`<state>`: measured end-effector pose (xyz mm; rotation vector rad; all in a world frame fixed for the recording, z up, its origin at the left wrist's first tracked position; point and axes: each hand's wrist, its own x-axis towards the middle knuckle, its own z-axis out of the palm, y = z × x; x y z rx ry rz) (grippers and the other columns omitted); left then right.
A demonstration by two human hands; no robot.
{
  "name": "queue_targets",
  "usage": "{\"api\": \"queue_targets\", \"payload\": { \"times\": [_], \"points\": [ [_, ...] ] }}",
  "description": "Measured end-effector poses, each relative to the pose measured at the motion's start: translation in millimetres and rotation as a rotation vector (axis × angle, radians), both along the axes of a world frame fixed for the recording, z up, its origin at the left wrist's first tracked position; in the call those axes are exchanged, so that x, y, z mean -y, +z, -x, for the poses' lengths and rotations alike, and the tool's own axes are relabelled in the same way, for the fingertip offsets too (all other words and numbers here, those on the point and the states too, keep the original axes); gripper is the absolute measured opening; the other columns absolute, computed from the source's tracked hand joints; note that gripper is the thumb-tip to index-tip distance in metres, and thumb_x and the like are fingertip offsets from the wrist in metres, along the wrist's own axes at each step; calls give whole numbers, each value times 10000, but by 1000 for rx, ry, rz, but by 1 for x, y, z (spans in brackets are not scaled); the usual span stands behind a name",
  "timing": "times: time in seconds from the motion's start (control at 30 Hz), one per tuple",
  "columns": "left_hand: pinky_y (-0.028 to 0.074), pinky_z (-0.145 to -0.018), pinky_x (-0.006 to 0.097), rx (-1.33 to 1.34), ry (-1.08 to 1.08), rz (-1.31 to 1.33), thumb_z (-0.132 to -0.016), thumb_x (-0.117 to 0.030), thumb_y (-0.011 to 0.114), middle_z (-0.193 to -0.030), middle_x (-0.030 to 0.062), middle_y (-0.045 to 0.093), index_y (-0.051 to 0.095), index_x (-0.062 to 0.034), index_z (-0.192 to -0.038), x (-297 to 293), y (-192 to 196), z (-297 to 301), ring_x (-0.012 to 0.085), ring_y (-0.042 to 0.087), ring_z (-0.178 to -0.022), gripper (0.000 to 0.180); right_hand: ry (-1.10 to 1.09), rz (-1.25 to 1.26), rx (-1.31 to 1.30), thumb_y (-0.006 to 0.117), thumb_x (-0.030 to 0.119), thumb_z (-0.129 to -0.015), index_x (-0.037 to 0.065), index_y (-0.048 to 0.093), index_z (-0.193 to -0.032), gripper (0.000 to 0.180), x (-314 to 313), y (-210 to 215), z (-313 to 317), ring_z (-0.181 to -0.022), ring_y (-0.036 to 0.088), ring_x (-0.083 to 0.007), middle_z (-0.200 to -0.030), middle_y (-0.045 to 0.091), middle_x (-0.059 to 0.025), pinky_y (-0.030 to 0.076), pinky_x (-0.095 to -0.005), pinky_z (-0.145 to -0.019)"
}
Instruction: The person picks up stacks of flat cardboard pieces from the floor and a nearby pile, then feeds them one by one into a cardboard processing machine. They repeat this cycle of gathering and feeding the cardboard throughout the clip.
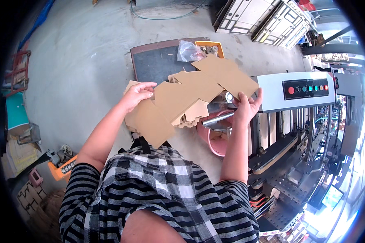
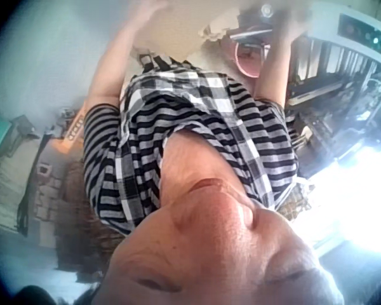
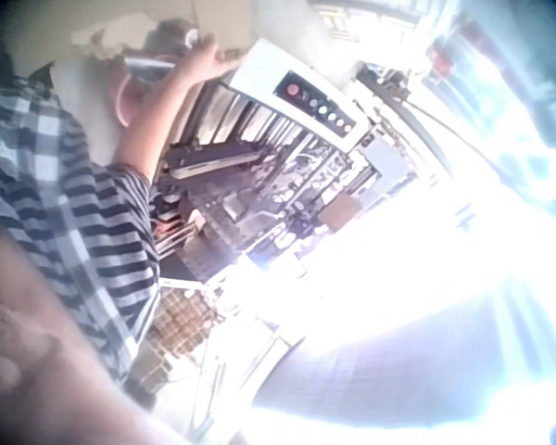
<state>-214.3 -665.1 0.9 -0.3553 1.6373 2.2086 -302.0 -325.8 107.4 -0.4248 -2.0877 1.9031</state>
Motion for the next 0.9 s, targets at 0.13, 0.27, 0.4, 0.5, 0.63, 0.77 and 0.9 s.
{"api": "queue_targets", "payload": {
  "times": [0.13, 0.27, 0.4, 0.5, 0.63, 0.77, 0.9],
  "points": [
    [484, -817, 280, 6, -119, -124, -851, -51, 547, -1163, 70, 552, 637, -15, -1048, 4, -6, -4, 155, 565, -993, 219, 113, -277, 45, 549, 5, -824, -75, 550, -1084, 272, -12, 15, 0, -572, 580, -124, -768, 606, -99, 501, -243, -508],
    [480, -856, 310, 175, -114, -381, -870, -124, 512, -1122, 97, 606, 643, 64, -948, 9, -6, -21, 200, 604, -944, 242, 288, -251, 318, 583, 102, -818, -78, 586, -1036, 282, -11, 59, 2, -626, 605, -132, -786, 625, -108, 508, -239, -548],
    [529, -725, 336, 342, -102, -708, -907, -227, 460, -1145, 147, 590, 635, 22, -952, 1, -36, -66, 193, 622, -841, 308, 635, -465, 346, 640, 198, -766, -120, 574, -1020, 412, -8, 69, 32, -641, 638, -157, -753, 633, -110, 511, -261, -556],
    [537, -655, 346, 504, -125, -870, -905, -272, 469, -1065, 177, 616, 606, 19, -997, 0, -58, -99, 203, 623, -683, 334, 775, -829, 668, 647, 254, -763, -94, 620, -768, 349, 38, 57, 69, -510, 616, -188, -612, 601, -112, 501, -294, -499],
    [537, -603, 357, 600, -44, -754, -918, -310, 446, -981, 182, 625, 559, 13, -1070, -17, -69, -124, 213, 608, -585, 375, 998, -1254, 752, 647, 355, -769, -55, 623, -703, 416, 90, -6, 113, -494, 619, -209, -587, 607, -110, 517, -318, -520],
    [522, -726, 374, 597, 192, -617, -939, -332, 408, -1052, 175, 605, 526, 4, -1121, -21, -99, -147, 243, 624, -802, 400, 1104, -1244, 765, 652, 387, -767, -91, 587, -724, 485, 106, -72, 128, -488, 623, -241, -635, 608, -152, 517, -321, -473],
    [483, -835, 400, 438, 619, -420, -955, -371, 369, -1130, 133, 580, 489, -42, -1178, -28, -127, -172, 250, 565, -1033, 415, 1237, -1312, 736, 652, 381, -772, -120, 595, -809, 506, 124, -94, 126, -534, 638, -256, -714, 629, -169, 521, -329, -470]
  ]
}}
